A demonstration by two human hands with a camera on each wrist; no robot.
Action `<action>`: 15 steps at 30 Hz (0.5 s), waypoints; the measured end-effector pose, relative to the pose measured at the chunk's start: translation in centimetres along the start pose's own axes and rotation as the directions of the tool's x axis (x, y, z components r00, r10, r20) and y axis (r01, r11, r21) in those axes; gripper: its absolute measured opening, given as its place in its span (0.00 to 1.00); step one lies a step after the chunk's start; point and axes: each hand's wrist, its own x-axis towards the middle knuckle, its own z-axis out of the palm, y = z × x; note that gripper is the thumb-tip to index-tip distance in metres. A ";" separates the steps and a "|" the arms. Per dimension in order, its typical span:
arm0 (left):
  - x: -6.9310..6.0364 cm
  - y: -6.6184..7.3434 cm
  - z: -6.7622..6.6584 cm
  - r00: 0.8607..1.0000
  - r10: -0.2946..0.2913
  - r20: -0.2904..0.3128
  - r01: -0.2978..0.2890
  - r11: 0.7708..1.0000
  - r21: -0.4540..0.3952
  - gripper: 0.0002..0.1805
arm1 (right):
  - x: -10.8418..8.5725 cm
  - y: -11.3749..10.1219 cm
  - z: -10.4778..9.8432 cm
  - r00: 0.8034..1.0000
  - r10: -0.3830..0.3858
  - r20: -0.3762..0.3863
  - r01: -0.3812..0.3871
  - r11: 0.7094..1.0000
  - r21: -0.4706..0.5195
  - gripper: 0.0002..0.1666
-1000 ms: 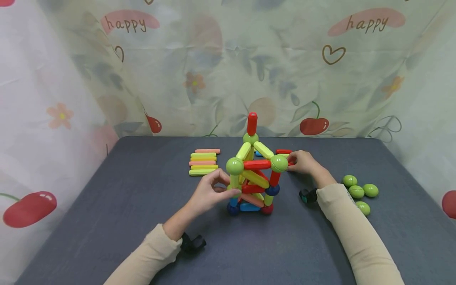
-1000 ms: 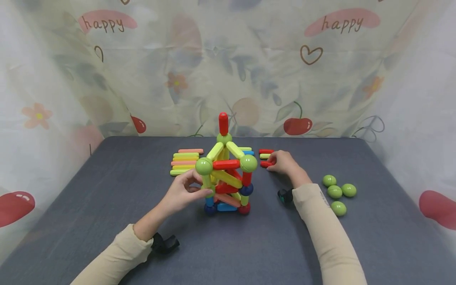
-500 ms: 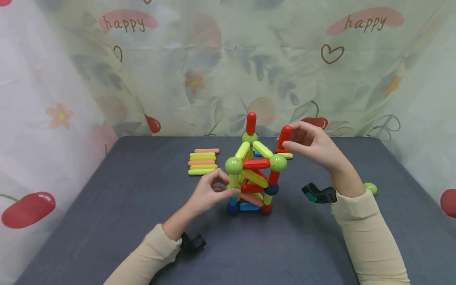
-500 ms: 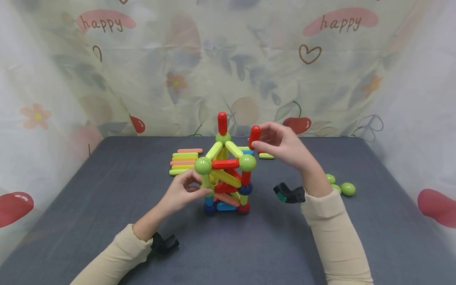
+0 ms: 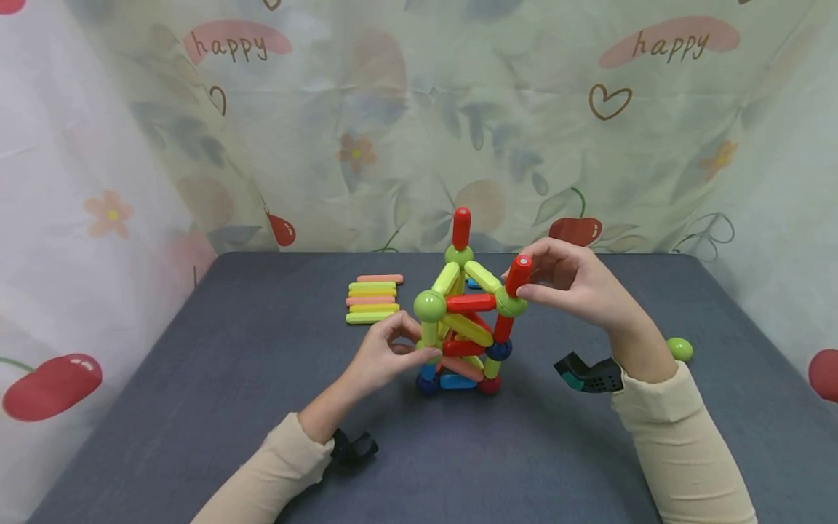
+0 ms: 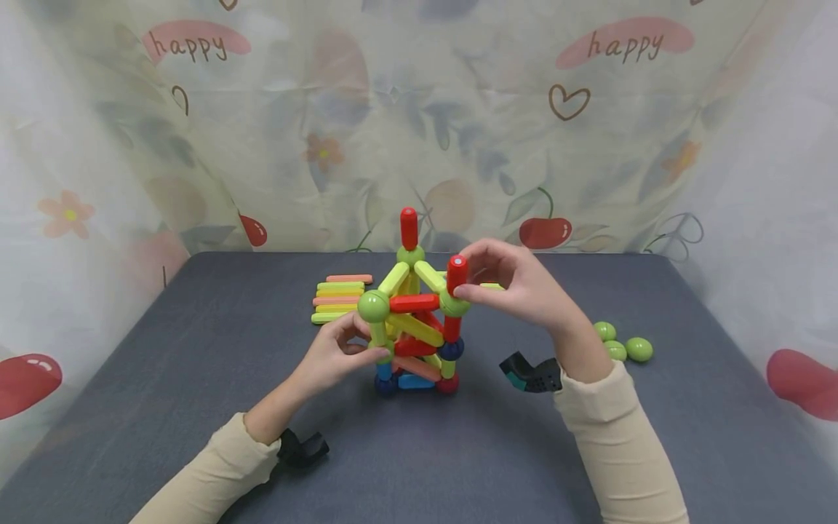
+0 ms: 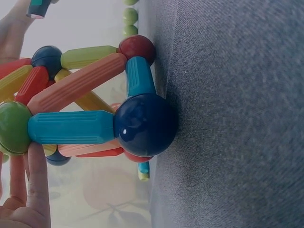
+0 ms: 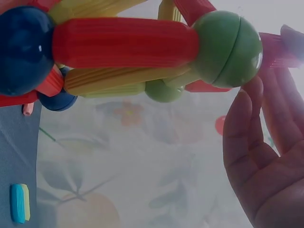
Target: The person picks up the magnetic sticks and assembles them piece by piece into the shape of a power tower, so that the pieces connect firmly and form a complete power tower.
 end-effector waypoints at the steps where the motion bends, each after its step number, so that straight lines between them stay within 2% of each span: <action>1: 0.0 -0.1 0.0 1.000 0.001 0.000 -0.001 1.000 -0.001 0.10 | 0.0 0.1 0.0 1.000 -0.004 0.002 0.004 1.000 -0.001 0.20; 3: 0.0 -0.1 0.0 1.000 0.004 0.001 -0.004 1.000 -0.003 0.11 | 0.0 0.4 -0.2 1.000 -0.029 0.007 0.028 0.999 0.039 0.19; 5: 0.1 -0.1 0.0 1.000 0.005 0.001 -0.005 1.000 -0.005 0.11 | 0.0 0.9 -0.6 1.000 -0.013 -0.018 0.014 0.998 0.066 0.16; 8: 0.1 -0.1 0.0 1.000 0.003 0.000 -0.003 1.000 -0.005 0.11 | 0.4 2.8 -1.5 0.991 0.101 -0.085 -0.097 0.994 0.057 0.10; 9: 0.1 -0.1 0.0 1.000 0.002 -0.001 -0.002 1.000 -0.004 0.11 | 0.5 3.8 -1.8 0.977 0.175 -0.121 -0.174 0.985 0.017 0.09; 11: 0.1 0.0 0.0 1.000 -0.001 -0.003 0.001 1.000 -0.002 0.11 | 0.7 6.0 -2.4 0.931 0.320 -0.177 -0.338 0.938 -0.078 0.10; 13: 0.1 0.0 0.0 1.000 -0.006 -0.004 0.006 1.000 -0.001 0.11 | 0.7 8.4 -2.7 0.873 0.434 -0.221 -0.475 0.860 -0.187 0.16; 15: 0.1 0.0 0.1 1.000 -0.010 -0.002 0.010 1.000 0.000 0.11 | 0.7 10.7 -2.7 0.827 0.504 -0.251 -0.560 0.780 -0.278 0.19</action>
